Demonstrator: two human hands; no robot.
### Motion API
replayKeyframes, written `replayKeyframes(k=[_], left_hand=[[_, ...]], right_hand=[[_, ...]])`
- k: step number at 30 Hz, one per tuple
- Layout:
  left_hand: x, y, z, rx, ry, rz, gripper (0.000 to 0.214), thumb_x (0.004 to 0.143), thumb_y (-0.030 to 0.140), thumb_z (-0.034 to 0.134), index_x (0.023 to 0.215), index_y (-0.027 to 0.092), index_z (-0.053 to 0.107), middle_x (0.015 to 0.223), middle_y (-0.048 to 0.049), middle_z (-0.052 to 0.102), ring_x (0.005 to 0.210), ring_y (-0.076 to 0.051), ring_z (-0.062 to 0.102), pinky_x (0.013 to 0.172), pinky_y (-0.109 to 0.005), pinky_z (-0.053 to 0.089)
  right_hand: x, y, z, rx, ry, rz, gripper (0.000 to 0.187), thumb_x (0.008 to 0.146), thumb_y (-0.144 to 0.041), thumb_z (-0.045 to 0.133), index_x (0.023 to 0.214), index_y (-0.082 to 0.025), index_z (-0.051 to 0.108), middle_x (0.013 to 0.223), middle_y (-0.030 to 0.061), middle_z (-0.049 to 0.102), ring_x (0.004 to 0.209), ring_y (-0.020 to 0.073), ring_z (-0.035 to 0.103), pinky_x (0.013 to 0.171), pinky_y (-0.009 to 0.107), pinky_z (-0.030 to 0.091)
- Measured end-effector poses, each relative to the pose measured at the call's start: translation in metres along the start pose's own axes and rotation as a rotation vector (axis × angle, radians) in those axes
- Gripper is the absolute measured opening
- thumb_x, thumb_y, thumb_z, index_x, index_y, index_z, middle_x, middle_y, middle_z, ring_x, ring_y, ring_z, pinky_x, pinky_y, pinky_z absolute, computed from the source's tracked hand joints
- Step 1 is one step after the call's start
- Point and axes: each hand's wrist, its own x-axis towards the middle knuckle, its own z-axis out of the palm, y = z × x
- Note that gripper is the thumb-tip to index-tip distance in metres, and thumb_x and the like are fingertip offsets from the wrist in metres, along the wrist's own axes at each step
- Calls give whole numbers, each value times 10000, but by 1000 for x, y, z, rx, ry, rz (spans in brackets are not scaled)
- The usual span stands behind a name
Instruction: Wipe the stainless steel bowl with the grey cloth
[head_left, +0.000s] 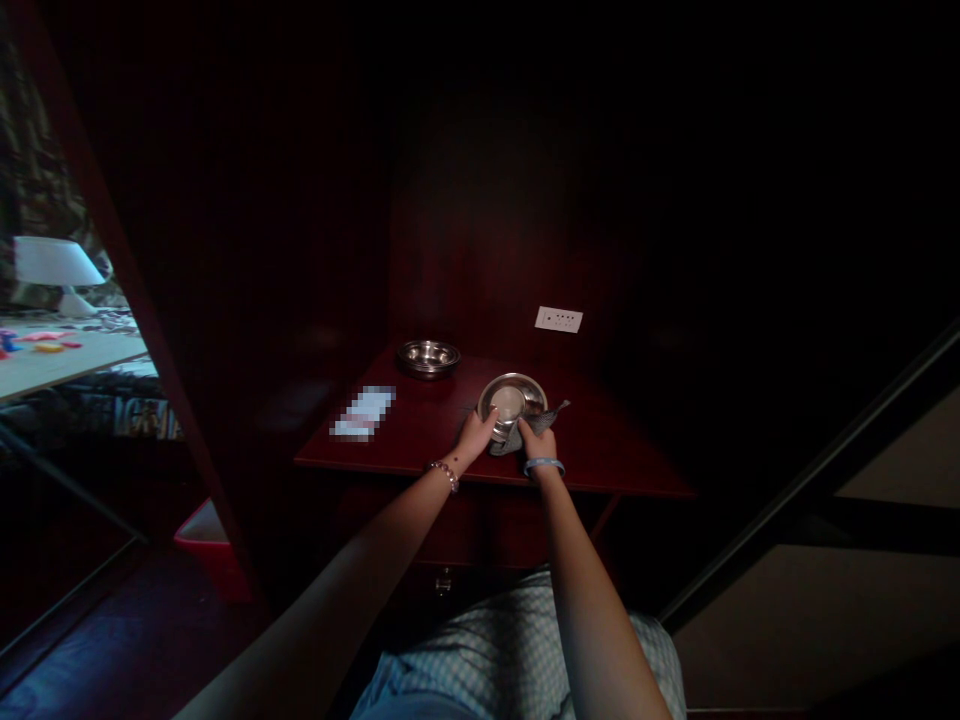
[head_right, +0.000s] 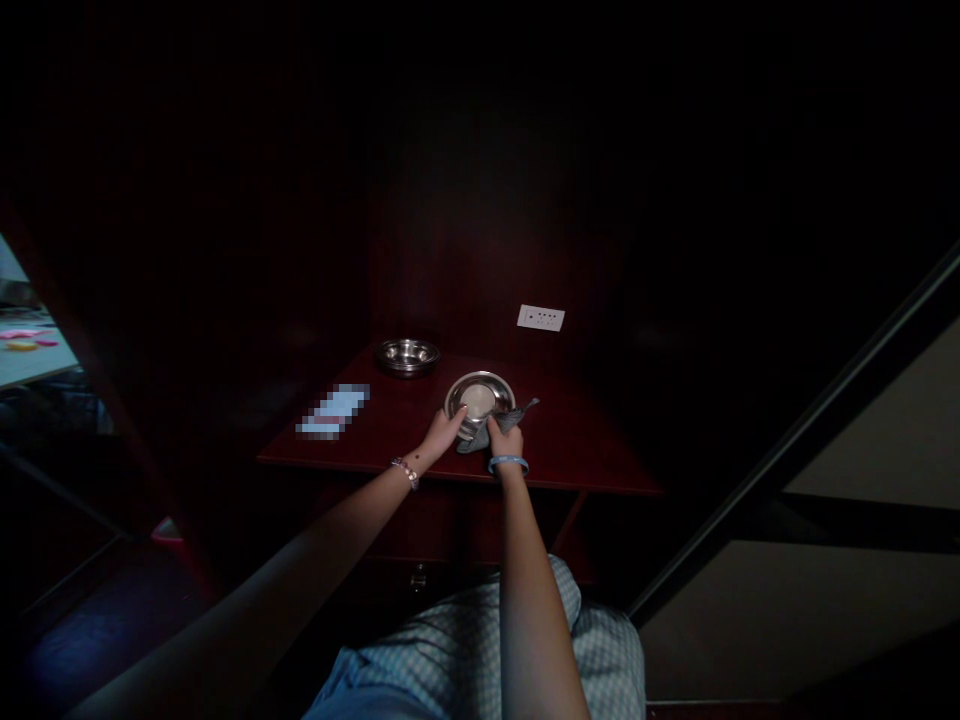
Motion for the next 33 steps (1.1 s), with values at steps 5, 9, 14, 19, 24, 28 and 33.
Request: replayKeyframes(k=[5,9,14,19,24,28,33], left_hand=[[0,1,0,-5,-1,-3,194,803,245,510,857,122,650,806,-83,716,817,-191,666,787,-275,497],[2,-1,0,-19,5,-20,173,792,239,524,833,126,648,820,-84,715,828,-190,661,793,-275,494],[5,-8,1,-50,13,-53,164,790,198,492,785,117,634,798,-89,707,765,-182,660,756,-284,502],[6,-12,4,-126,8,-57,146,768,164,492,776,113,629,772,-82,702,727,-169,653,727,-273,505],[5,-8,4,-133,29,-68,130,757,150,505,772,113,629,765,-73,704,747,-165,655,736,-260,505],[4,-4,2,-112,29,-90,148,757,151,508,818,118,638,796,-75,712,811,-176,660,766,-264,503],[5,-4,0,-68,81,-134,164,749,173,542,873,117,635,903,-110,706,924,-208,647,833,-296,478]], right_hand=[[0,-1,0,-3,4,1,354,668,-422,619,846,-122,676,860,99,718,890,253,674,764,310,531],[-1,-2,0,-3,0,1,347,671,-414,622,855,-126,678,886,98,717,903,250,670,784,315,525],[-1,-1,0,15,2,3,383,672,-404,618,919,-116,674,938,108,712,940,250,656,807,319,514],[-1,-1,1,32,-5,-13,387,674,-395,613,924,-106,674,951,116,709,935,256,658,812,328,512],[-2,-2,1,50,0,-13,365,666,-393,621,881,-105,680,898,111,717,896,254,670,799,329,517],[-1,-1,1,37,2,-13,363,659,-398,622,872,-110,680,886,106,720,888,250,671,791,319,517],[0,1,0,-9,-3,12,337,647,-398,629,831,-120,678,850,107,723,858,251,676,753,307,522]])
